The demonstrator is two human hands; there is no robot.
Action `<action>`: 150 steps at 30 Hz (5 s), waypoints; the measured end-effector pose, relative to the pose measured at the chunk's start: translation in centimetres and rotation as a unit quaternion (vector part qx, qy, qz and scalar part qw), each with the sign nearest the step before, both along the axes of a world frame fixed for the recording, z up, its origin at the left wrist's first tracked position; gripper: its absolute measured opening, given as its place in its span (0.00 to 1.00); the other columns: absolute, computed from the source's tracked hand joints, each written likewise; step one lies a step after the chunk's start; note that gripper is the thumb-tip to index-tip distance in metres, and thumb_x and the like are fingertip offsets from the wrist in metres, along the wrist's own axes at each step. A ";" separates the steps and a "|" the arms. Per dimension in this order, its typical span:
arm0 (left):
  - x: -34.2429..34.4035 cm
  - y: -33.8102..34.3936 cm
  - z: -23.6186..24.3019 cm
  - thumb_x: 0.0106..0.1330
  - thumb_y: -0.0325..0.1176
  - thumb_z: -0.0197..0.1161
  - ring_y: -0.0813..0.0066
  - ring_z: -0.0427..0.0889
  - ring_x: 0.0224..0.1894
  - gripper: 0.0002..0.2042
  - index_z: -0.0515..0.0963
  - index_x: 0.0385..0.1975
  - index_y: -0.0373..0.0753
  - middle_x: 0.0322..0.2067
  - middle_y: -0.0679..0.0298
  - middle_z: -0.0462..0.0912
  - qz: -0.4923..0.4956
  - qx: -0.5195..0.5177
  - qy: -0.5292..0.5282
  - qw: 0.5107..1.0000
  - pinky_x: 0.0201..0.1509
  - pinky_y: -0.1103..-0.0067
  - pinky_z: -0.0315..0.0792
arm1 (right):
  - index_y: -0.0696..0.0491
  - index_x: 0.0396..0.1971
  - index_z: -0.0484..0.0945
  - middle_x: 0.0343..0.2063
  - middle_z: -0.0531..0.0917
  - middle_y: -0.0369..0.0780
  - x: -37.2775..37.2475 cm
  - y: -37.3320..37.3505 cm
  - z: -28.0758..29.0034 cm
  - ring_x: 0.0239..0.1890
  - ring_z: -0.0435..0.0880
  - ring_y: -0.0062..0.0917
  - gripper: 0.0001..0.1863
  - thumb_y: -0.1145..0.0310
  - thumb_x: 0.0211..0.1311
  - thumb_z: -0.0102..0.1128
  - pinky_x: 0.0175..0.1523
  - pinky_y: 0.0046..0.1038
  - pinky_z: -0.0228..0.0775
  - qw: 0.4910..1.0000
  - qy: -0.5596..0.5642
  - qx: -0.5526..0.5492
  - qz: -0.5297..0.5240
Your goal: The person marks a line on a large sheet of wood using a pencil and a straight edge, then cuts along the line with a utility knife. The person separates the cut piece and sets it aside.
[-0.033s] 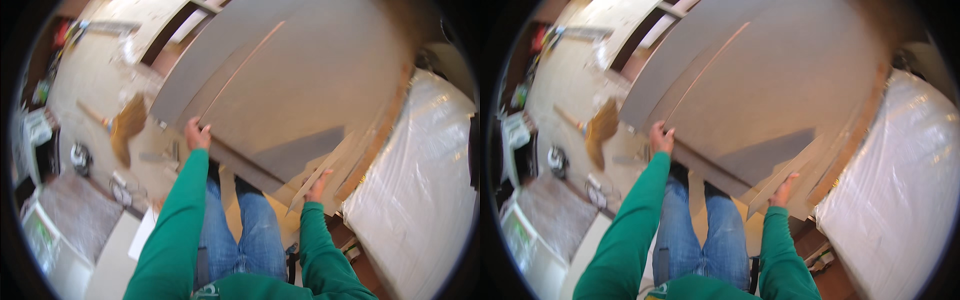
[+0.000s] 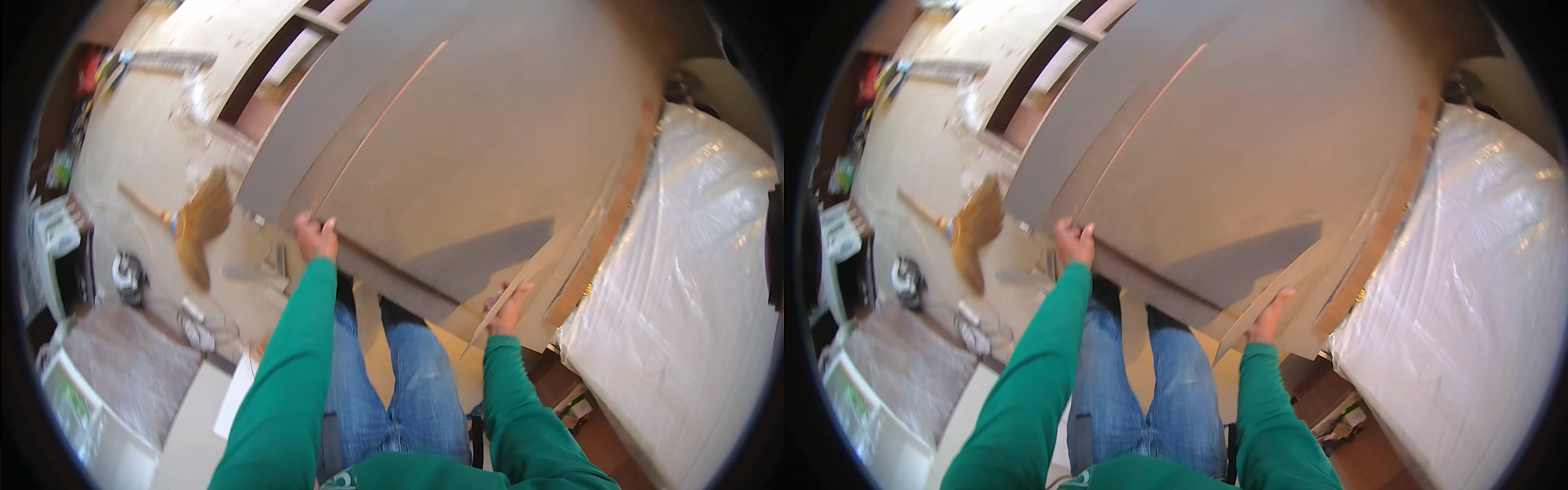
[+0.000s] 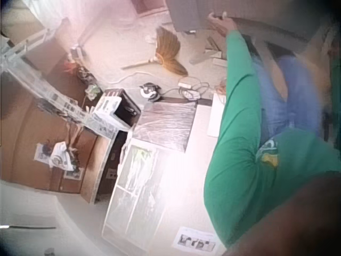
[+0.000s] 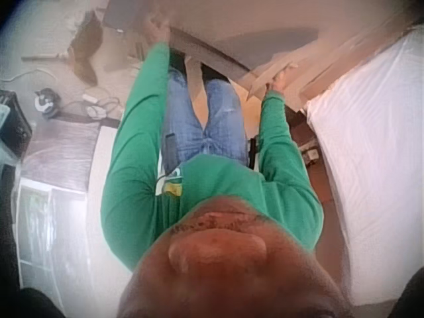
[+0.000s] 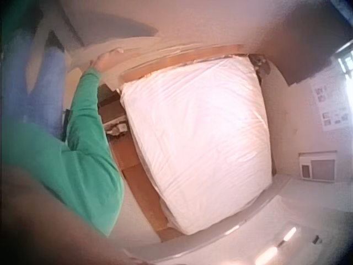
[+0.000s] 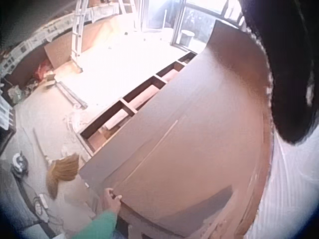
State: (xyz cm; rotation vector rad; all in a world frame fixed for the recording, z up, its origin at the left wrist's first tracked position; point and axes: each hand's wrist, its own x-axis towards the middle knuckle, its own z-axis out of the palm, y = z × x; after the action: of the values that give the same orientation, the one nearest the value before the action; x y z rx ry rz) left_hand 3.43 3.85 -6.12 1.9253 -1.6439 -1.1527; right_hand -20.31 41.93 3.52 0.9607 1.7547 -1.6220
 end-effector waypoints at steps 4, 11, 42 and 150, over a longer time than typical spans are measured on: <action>-3.2 2.6 2.2 0.70 0.35 0.72 0.68 0.87 0.28 0.16 0.76 0.46 0.31 0.36 0.53 0.87 0.143 0.279 0.042 0.949 0.29 0.72 0.81 | 0.51 0.65 0.73 0.59 0.80 0.39 7.1 -2.4 0.5 0.60 0.77 0.33 0.50 0.19 0.66 0.42 0.65 0.39 0.72 0.994 0.012 -0.002 -0.108; -3.9 4.2 2.0 0.73 0.32 0.67 0.60 0.91 0.32 0.11 0.73 0.41 0.32 0.35 0.51 0.86 0.150 0.334 0.098 0.926 0.29 0.71 0.85 | 0.57 0.66 0.72 0.60 0.80 0.42 8.6 -4.3 0.8 0.60 0.78 0.34 0.48 0.25 0.70 0.49 0.66 0.40 0.73 0.983 0.067 -0.015 -0.171; -2.7 3.3 4.6 0.67 0.29 0.73 0.74 0.89 0.30 0.09 0.83 0.37 0.29 0.28 0.57 0.89 0.132 0.222 0.069 0.964 0.35 0.77 0.81 | 0.60 0.52 0.74 0.43 0.86 0.53 -4.2 -31.1 -6.7 0.49 0.86 0.50 0.45 0.34 0.54 0.76 0.55 0.44 0.77 0.729 0.284 0.368 0.503; -4.4 0.0 6.7 0.64 0.26 0.71 0.82 0.76 0.25 0.24 0.80 0.63 0.38 0.23 0.70 0.79 0.037 0.117 0.136 0.983 0.34 0.79 0.75 | 0.63 0.41 0.87 0.43 0.89 0.56 -10.8 -38.3 -2.8 0.48 0.88 0.52 0.42 0.30 0.62 0.64 0.52 0.47 0.79 0.506 0.187 0.435 0.721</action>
State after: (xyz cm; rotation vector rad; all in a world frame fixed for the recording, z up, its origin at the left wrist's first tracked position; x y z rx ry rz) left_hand -1.01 3.84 0.62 1.8434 -1.3332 -1.5592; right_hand -31.10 3.58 0.73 -0.7497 2.4024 0.2995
